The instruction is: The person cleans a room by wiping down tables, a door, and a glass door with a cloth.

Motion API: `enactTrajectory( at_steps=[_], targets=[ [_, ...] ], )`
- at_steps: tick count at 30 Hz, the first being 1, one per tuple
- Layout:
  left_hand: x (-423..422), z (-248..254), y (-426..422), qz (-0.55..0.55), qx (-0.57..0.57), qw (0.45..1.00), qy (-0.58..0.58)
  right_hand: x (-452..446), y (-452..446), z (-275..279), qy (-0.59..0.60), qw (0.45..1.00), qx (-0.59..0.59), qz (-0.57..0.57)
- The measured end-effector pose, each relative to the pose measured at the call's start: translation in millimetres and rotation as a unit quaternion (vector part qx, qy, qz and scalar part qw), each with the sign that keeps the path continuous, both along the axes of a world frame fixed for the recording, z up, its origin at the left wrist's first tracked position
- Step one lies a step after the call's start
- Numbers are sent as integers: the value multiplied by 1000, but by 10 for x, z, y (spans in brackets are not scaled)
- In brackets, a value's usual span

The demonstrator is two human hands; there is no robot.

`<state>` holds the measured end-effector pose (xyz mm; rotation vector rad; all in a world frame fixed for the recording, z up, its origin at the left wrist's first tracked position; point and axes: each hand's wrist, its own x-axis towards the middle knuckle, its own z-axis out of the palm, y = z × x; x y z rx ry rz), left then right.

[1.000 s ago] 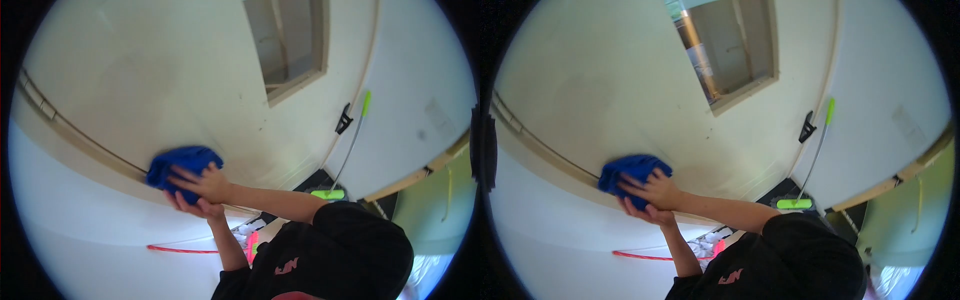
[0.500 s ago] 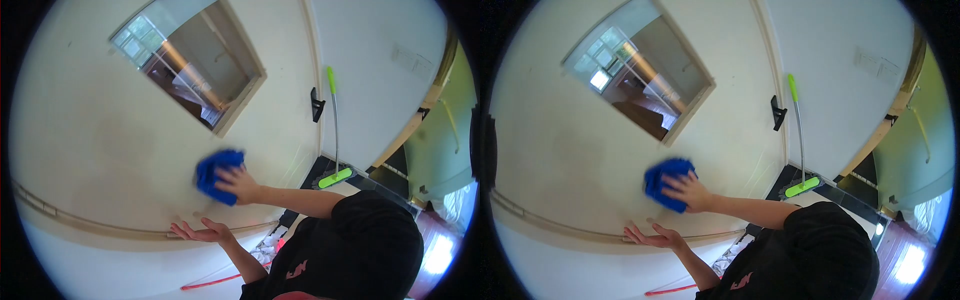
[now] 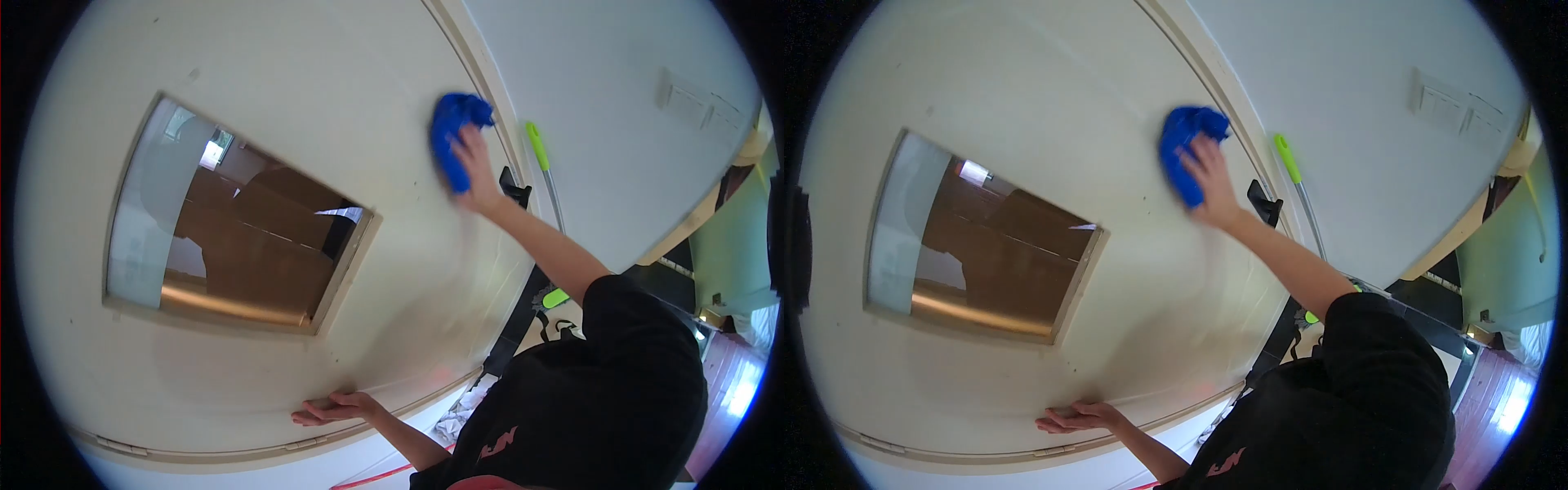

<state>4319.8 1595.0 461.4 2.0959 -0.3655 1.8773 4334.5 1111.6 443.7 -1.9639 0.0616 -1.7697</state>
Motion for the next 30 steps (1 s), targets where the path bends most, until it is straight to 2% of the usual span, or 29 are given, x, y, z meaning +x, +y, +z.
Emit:
enactTrajectory(
  at_steps=[2,4,5,7,8,9,10,11,12,14,16,18,20,22,25,27,30],
  targets=[
    [-13,17,-34,7,-6,1000,9,27,-474,-34,-20,998,50,-40],
    [33,0,-31,2,-20,1000,-2,-173,-640,-51,86,993,38,-75],
    [61,3,-62,9,-18,1000,3,-164,-602,-112,92,993,39,-68],
    [44,20,-95,7,-37,999,-3,-147,-244,-309,62,993,93,-29],
    [24,17,-135,17,-36,999,6,-98,-47,-496,38,998,53,20],
    [7,30,-203,2,-55,998,23,41,274,-856,52,974,156,154],
    [-28,46,-220,-12,-73,996,39,-68,468,-817,78,991,38,106],
    [-64,55,-203,15,-66,996,53,-139,615,-829,87,984,-37,148],
    [-108,71,-223,26,-66,996,54,-261,659,-804,157,957,-110,217],
    [-144,100,-299,17,-71,995,70,-205,442,-711,120,953,-178,215],
    [-197,115,-347,14,-80,994,68,5,78,-931,129,967,-141,167],
    [-294,133,-397,55,-26,995,79,103,-345,-820,70,993,-31,86],
    [-376,85,-404,64,-17,992,104,217,-606,-767,4,995,96,24],
    [-486,111,-456,116,-12,980,164,62,-681,-728,72,993,96,19],
    [-516,96,-465,76,-46,980,176,124,-408,-925,44,990,126,32],
    [-529,103,-465,79,-53,980,177,87,-141,-972,21,977,203,55],
    [-554,54,-392,49,-78,979,182,-14,419,-912,35,972,215,90]
  ],
)
